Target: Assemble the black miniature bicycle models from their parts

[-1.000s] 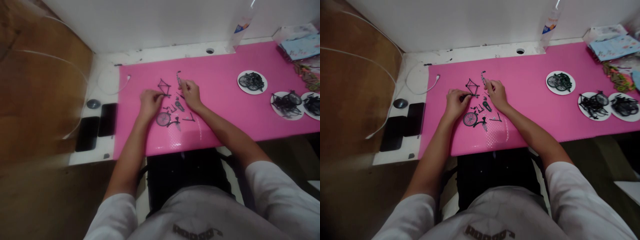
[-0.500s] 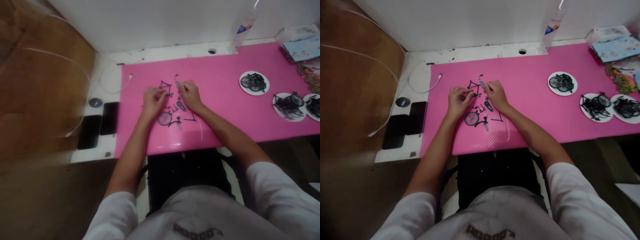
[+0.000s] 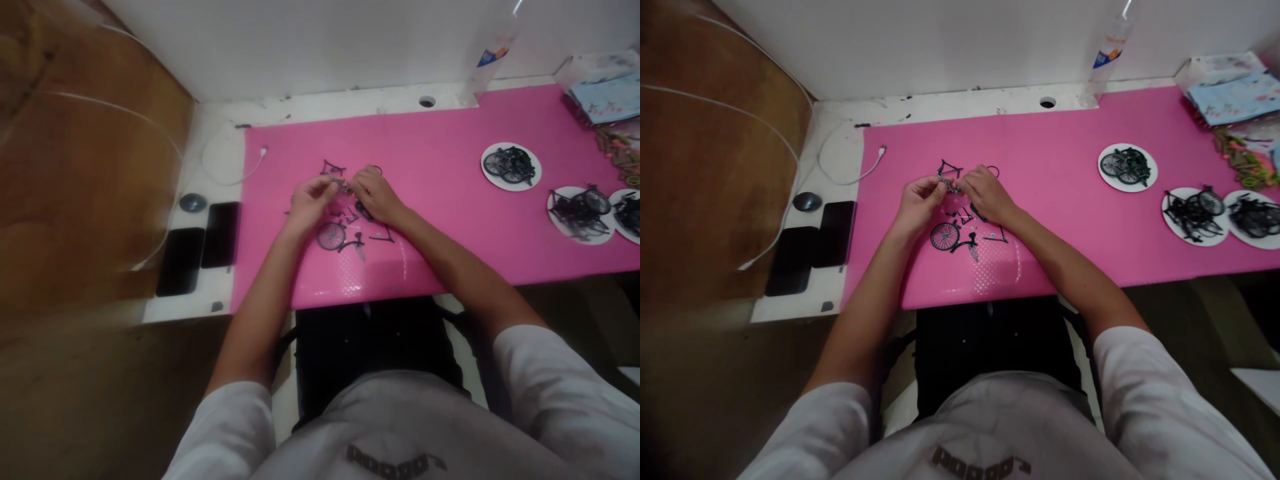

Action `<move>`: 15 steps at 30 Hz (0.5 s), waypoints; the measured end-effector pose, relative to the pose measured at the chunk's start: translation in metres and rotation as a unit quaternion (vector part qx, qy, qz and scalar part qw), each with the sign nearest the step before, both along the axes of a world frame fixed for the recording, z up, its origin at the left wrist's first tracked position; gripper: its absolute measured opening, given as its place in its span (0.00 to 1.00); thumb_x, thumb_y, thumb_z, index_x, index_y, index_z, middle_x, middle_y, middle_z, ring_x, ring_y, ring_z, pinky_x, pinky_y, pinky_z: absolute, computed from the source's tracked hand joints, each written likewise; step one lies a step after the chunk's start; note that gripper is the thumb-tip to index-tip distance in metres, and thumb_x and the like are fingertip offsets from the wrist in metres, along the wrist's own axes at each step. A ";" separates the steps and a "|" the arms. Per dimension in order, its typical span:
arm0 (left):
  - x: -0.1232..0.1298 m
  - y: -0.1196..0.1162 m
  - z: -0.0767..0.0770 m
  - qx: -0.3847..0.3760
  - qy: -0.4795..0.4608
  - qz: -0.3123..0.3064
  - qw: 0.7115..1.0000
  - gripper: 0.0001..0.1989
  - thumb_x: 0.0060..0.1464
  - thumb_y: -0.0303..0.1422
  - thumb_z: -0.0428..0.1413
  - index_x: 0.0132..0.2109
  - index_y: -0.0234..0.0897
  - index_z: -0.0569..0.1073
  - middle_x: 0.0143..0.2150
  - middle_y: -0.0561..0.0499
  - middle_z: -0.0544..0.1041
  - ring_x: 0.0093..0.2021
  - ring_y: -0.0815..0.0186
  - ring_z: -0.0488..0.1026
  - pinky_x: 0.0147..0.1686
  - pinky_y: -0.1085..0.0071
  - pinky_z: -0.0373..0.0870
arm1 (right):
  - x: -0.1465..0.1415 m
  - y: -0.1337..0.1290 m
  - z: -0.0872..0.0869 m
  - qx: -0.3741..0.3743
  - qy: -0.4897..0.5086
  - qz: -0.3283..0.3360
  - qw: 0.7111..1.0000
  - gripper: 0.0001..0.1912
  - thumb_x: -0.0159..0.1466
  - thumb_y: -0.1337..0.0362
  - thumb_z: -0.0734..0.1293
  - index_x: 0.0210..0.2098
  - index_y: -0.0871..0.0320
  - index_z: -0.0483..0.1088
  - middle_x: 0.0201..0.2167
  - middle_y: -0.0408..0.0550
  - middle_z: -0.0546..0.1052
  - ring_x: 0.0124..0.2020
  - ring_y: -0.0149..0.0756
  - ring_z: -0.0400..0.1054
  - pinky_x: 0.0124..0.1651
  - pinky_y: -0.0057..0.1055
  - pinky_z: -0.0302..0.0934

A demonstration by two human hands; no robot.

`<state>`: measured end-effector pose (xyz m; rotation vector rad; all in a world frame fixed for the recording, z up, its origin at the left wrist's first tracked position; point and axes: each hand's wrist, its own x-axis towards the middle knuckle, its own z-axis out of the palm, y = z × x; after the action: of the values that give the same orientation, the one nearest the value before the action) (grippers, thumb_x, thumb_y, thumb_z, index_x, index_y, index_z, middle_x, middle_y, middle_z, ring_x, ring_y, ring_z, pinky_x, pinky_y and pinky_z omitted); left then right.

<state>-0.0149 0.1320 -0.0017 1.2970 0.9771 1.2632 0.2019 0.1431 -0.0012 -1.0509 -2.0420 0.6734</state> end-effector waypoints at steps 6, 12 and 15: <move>-0.004 0.003 0.005 -0.013 -0.023 0.031 0.999 0.19 0.64 0.51 0.75 0.41 0.41 0.84 0.44 0.47 0.89 0.48 0.62 0.86 0.51 0.69 0.83 | 0.031 0.021 0.005 -0.002 -0.093 -0.036 0.995 0.34 0.80 0.31 0.60 0.47 0.48 0.85 0.50 0.57 0.82 0.61 0.57 0.69 0.77 0.66 0.58; -0.005 0.002 0.003 -0.023 -0.066 0.012 0.997 0.23 0.61 0.56 0.75 0.43 0.41 0.84 0.50 0.44 0.90 0.46 0.62 0.85 0.47 0.67 0.85 | 0.034 0.024 -0.002 -0.011 -0.146 -0.012 0.989 0.17 0.74 0.43 0.77 0.46 0.49 0.89 0.53 0.60 0.82 0.67 0.63 0.67 0.75 0.68 0.61; -0.005 0.001 0.003 -0.022 -0.088 0.000 0.996 0.23 0.61 0.55 0.76 0.43 0.41 0.84 0.50 0.45 0.89 0.47 0.62 0.85 0.48 0.66 0.86 | 0.032 0.023 -0.003 -0.013 -0.168 0.002 0.986 0.13 0.74 0.48 0.78 0.44 0.50 0.89 0.52 0.60 0.82 0.68 0.64 0.66 0.75 0.67 0.62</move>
<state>-0.0196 0.1330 0.0010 1.1312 0.8751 1.3231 0.2338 0.1664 -0.0045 -1.2437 -2.3272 0.5555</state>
